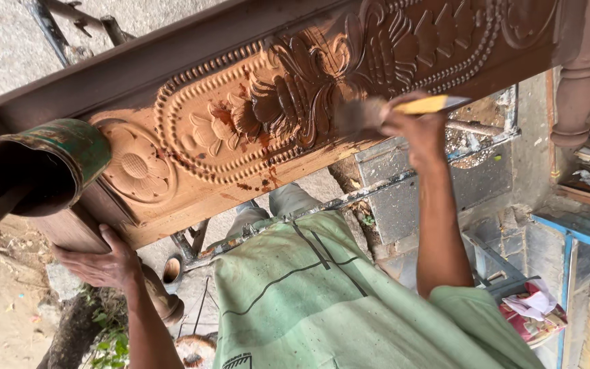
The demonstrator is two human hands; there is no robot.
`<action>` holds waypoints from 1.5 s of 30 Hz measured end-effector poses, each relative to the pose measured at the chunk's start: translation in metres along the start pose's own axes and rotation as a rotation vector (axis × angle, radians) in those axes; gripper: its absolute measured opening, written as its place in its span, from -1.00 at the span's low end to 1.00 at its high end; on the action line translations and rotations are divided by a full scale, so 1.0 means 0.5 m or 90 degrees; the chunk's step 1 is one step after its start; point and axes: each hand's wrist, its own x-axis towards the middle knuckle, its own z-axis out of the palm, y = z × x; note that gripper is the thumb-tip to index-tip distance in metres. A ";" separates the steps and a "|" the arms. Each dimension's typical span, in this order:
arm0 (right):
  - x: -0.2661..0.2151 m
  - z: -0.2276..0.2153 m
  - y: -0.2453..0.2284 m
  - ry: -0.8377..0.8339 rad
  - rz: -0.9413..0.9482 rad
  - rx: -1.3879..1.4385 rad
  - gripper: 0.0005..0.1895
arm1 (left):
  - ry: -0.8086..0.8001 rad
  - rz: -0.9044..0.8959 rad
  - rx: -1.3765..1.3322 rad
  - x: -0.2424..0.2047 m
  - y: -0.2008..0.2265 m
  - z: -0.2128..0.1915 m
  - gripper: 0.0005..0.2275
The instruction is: The person is applying a dark brown finish to a carved wooden headboard using a paintbrush. They dip the brush into a container and carefully paint the intricate floral and geometric carvings, ensuring coverage in the recessed areas.
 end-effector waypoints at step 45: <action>-0.200 0.030 0.161 -0.066 -0.209 -0.053 -0.69 | -0.186 -0.201 -0.072 0.032 0.091 -0.106 0.02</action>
